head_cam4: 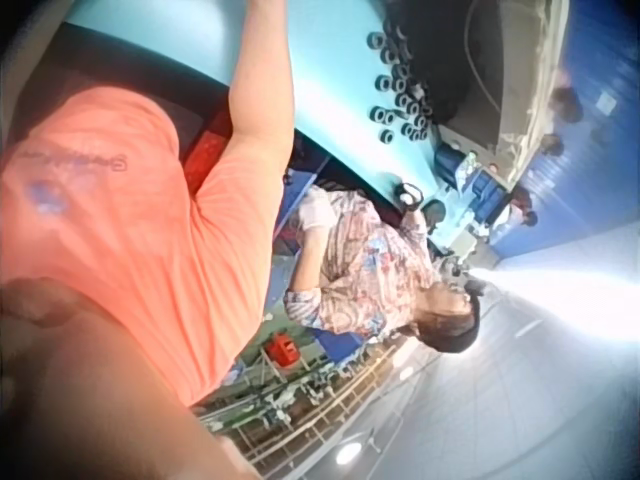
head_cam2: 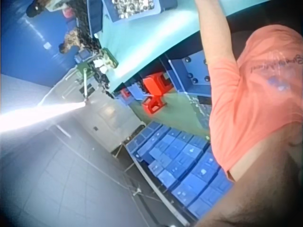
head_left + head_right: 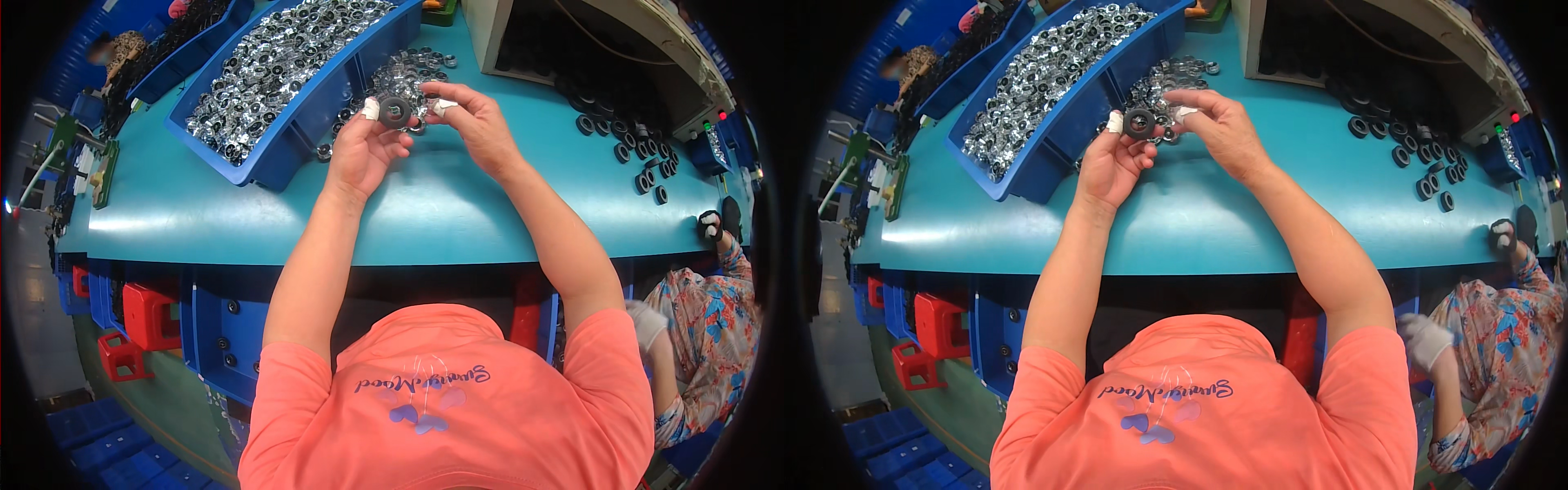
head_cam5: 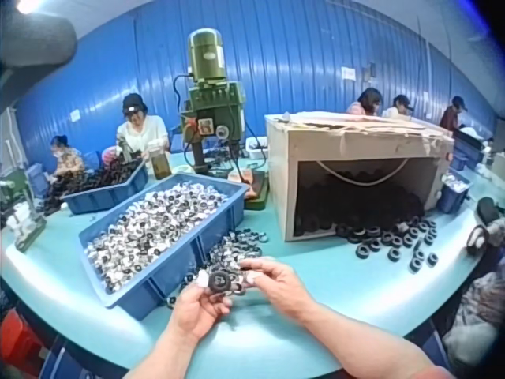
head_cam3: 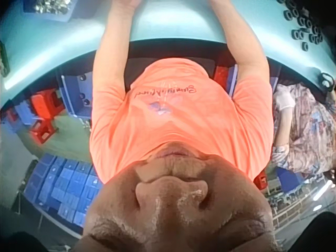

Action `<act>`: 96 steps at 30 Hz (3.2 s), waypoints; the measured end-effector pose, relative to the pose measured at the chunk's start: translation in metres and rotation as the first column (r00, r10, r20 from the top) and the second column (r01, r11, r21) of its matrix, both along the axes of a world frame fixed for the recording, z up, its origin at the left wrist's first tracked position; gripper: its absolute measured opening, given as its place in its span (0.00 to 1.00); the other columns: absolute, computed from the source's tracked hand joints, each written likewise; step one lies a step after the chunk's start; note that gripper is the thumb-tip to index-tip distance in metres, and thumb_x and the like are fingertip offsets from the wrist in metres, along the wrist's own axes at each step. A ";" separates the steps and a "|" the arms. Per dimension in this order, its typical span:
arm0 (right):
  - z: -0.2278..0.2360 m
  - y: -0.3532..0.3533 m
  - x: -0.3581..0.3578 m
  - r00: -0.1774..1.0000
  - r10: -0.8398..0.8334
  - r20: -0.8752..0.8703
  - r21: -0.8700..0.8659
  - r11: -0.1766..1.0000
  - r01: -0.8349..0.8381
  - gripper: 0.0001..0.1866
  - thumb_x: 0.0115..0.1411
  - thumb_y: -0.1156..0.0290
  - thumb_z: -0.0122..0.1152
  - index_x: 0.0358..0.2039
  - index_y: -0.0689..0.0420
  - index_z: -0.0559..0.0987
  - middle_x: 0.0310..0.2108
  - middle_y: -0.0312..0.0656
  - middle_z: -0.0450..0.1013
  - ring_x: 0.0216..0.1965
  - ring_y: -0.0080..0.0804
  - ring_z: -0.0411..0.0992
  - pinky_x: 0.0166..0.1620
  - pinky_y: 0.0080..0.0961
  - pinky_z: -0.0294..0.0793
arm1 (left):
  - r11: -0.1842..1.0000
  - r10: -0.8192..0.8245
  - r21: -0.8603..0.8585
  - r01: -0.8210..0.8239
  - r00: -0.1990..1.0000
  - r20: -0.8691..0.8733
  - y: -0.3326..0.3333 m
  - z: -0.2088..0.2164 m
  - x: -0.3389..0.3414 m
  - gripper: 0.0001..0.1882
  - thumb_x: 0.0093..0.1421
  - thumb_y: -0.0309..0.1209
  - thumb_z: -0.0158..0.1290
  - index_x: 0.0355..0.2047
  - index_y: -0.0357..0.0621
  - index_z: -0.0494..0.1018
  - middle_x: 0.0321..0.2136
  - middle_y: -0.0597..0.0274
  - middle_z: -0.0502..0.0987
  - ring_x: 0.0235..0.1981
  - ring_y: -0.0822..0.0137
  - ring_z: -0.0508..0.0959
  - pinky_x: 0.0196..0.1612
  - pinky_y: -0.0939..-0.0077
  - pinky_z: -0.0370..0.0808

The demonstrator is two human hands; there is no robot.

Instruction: Assemble small metal components and plastic rings into housings at a factory workbench.

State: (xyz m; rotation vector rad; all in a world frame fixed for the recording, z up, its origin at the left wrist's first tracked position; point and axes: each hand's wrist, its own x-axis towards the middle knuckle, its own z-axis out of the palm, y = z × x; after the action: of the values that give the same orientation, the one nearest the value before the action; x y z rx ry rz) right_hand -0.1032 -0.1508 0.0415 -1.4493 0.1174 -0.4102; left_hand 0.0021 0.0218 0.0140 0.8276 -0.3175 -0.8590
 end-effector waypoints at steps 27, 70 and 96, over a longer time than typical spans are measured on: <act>-0.013 -0.003 0.002 0.998 0.039 -0.051 -0.101 0.994 -0.044 0.17 0.55 0.74 0.69 0.45 0.59 0.80 0.42 0.36 0.79 0.45 0.23 0.76 0.49 0.23 0.76 | 0.999 0.031 -0.025 -0.031 0.999 -0.010 -0.001 -0.002 0.000 0.14 0.71 0.37 0.45 0.44 0.38 0.71 0.38 0.54 0.79 0.34 0.61 0.80 0.33 0.71 0.78; -0.006 -0.004 -0.002 0.998 0.047 -0.039 -0.028 0.998 -0.048 0.16 0.58 0.75 0.64 0.48 0.61 0.79 0.42 0.37 0.77 0.41 0.23 0.74 0.48 0.21 0.74 | 0.986 0.030 -0.165 -0.034 0.999 -0.030 -0.001 0.003 -0.003 0.18 0.70 0.25 0.38 0.58 0.40 0.63 0.47 0.43 0.77 0.40 0.55 0.80 0.44 0.64 0.80; 0.000 0.012 -0.005 0.967 -0.115 0.228 -0.503 0.836 0.218 0.14 0.48 0.75 0.69 0.39 0.58 0.82 0.37 0.39 0.77 0.34 0.27 0.80 0.41 0.23 0.79 | 0.999 0.034 -0.018 -0.032 0.989 0.142 -0.005 0.003 -0.011 0.20 0.70 0.33 0.47 0.58 0.38 0.67 0.45 0.55 0.78 0.42 0.62 0.79 0.44 0.66 0.79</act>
State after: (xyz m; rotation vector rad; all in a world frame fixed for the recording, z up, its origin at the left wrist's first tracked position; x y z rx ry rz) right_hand -0.1077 -0.1386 0.0415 -1.9398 -0.0272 -0.7671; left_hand -0.0093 0.0170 0.0175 0.8790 -0.4348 -0.7669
